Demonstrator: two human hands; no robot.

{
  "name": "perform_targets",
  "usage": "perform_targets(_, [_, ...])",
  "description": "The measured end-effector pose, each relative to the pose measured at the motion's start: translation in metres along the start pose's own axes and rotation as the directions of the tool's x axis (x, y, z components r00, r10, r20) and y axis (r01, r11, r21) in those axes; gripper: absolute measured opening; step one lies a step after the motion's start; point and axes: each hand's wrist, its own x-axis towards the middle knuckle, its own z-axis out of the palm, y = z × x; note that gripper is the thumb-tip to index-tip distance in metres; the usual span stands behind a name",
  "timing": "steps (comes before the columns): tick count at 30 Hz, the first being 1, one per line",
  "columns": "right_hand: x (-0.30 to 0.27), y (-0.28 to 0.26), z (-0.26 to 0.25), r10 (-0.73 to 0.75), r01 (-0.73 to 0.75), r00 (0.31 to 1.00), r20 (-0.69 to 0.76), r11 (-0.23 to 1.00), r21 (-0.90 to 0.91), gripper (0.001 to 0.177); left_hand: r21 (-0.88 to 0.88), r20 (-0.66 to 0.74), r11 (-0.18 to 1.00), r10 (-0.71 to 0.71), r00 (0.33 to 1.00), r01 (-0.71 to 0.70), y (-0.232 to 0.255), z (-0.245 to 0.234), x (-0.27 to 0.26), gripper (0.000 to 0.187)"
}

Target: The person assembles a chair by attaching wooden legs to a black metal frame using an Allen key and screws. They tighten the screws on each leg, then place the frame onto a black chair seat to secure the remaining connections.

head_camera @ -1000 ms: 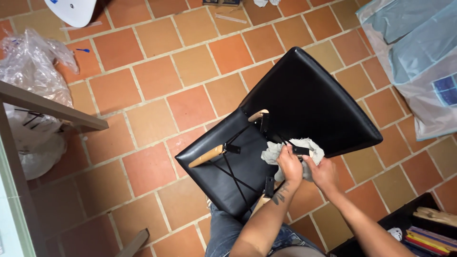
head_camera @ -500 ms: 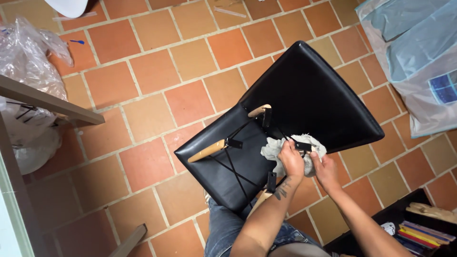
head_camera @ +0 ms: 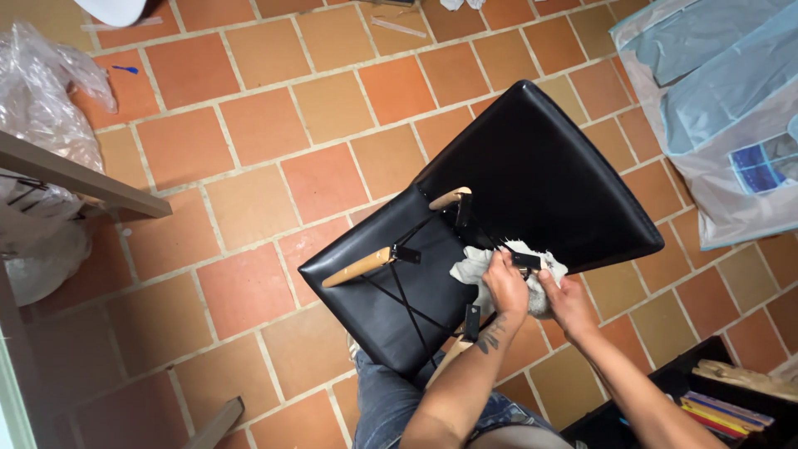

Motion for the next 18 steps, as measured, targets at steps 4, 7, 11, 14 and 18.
perform_targets(4, [-0.026,-0.046,0.005,0.125,-0.132,0.99,0.067,0.985,0.111,0.048,0.008,-0.005,1.0,-0.01,1.0,0.01,-0.002,0.004,0.002,0.03])
perform_targets(7, [-0.04,-0.064,0.003,0.132,-0.14,0.983,0.126,0.988,0.058,0.04,-0.007,-0.009,1.0,-0.004,1.0,0.004,-0.008,0.005,0.004,0.029])
perform_targets(11, [-0.046,-0.075,-0.002,0.15,-0.153,0.976,0.161,0.988,0.006,0.039,0.022,0.011,1.0,-0.009,1.0,0.008,-0.023,0.012,0.002,0.032])
perform_targets(14, [-0.033,-0.068,-0.003,0.256,-0.229,0.961,0.106,0.949,-0.219,0.061,0.031,0.001,0.999,0.012,1.0,-0.012,-0.009,0.007,0.001,0.029])
perform_targets(18, [-0.04,-0.088,-0.004,0.256,-0.225,0.962,0.094,0.941,-0.254,0.046,0.043,-0.004,0.999,0.02,1.0,-0.02,-0.012,0.007,-0.003,0.032])
